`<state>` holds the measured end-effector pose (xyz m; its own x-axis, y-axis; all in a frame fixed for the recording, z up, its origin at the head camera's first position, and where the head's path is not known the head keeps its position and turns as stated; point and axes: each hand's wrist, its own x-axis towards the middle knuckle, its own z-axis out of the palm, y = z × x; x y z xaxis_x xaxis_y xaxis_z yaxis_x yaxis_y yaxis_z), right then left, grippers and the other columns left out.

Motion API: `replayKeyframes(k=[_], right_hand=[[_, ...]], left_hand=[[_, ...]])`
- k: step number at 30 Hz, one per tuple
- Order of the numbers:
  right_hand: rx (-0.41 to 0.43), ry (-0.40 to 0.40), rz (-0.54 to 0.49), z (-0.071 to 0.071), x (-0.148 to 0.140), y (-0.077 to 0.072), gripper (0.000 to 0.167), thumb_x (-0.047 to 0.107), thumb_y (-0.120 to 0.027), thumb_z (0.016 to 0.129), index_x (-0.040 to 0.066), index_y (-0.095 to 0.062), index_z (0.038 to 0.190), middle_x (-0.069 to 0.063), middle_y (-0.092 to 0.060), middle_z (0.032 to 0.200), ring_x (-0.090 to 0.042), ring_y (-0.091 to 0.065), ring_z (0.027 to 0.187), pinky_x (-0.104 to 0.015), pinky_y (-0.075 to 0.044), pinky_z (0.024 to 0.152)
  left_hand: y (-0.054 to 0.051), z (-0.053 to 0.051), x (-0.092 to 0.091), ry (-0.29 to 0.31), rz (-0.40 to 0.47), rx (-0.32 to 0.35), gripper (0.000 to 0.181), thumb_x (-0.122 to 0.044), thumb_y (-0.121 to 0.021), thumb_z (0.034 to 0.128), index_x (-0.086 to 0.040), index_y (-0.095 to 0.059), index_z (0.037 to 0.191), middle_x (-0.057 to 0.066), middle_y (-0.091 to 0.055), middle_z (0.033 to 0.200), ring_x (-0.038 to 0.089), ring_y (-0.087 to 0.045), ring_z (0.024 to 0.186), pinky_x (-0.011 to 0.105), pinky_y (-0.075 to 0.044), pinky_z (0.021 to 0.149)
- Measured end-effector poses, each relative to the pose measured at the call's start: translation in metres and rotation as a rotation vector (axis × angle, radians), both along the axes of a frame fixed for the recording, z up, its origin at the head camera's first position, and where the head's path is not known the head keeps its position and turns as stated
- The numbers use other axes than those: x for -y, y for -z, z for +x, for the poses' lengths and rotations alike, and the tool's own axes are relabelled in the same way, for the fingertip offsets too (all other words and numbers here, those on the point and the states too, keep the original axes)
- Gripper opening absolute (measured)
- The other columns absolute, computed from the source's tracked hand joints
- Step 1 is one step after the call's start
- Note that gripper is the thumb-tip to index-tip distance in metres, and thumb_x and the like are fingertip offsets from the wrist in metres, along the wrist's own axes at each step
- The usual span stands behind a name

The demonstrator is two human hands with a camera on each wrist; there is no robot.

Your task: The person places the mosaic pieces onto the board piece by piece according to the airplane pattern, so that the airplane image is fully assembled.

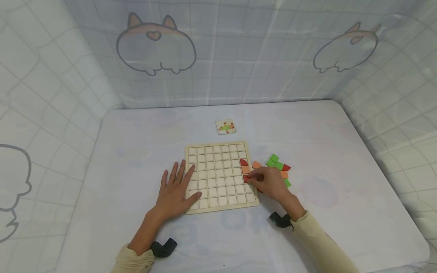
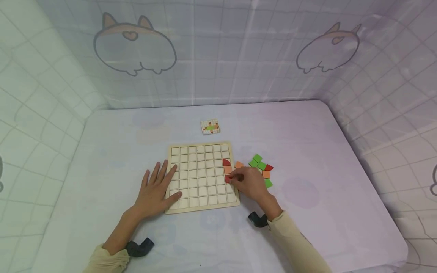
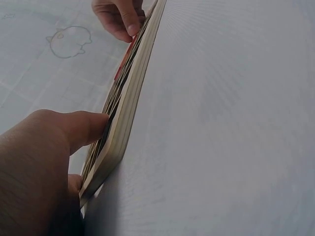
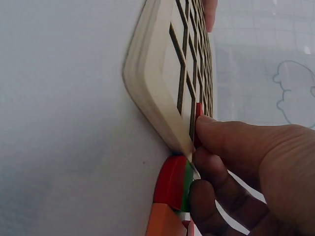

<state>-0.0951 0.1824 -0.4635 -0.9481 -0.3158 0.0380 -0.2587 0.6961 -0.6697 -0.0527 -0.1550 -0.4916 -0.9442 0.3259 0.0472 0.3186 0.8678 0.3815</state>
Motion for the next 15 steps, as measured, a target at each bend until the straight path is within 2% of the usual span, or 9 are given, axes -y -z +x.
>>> replayKeyframes(k=[6,10,15], right_hand=[[-0.047,-0.056,0.017,-0.0018,-0.0011,0.0023,0.025,0.008,-0.079,0.081,0.012,-0.076,0.105,0.013,-0.056,0.068,-0.006,-0.051,0.059,-0.026,-0.045,0.054],[-0.066,-0.13,0.093,-0.0024,-0.0021,0.0006,0.034,0.013,-0.078,0.084,0.012,-0.073,0.118,0.013,-0.049,0.063,-0.005,-0.045,0.056,-0.025,-0.04,0.051],[-0.074,-0.189,0.137,-0.0043,-0.0034,0.0014,0.035,0.018,-0.076,0.087,0.017,-0.072,0.123,0.015,-0.047,0.061,-0.004,-0.043,0.055,-0.025,-0.037,0.051]], left_hand=[[0.0016,-0.0001,-0.0001,0.007,0.007,-0.003,0.086,-0.058,-0.053,0.0917,-0.015,-0.019,0.159,0.018,-0.006,0.163,0.036,0.002,0.148,0.06,0.002,0.112],[0.0022,0.0003,0.0002,0.009,0.006,-0.005,0.086,-0.057,-0.052,0.0923,-0.015,-0.019,0.158,0.018,-0.007,0.163,0.037,0.001,0.148,0.061,0.001,0.112],[0.0032,0.0,0.0007,0.005,-0.001,-0.007,0.086,-0.058,-0.053,0.0918,-0.015,-0.019,0.159,0.017,-0.006,0.163,0.036,0.001,0.148,0.06,0.002,0.112]])
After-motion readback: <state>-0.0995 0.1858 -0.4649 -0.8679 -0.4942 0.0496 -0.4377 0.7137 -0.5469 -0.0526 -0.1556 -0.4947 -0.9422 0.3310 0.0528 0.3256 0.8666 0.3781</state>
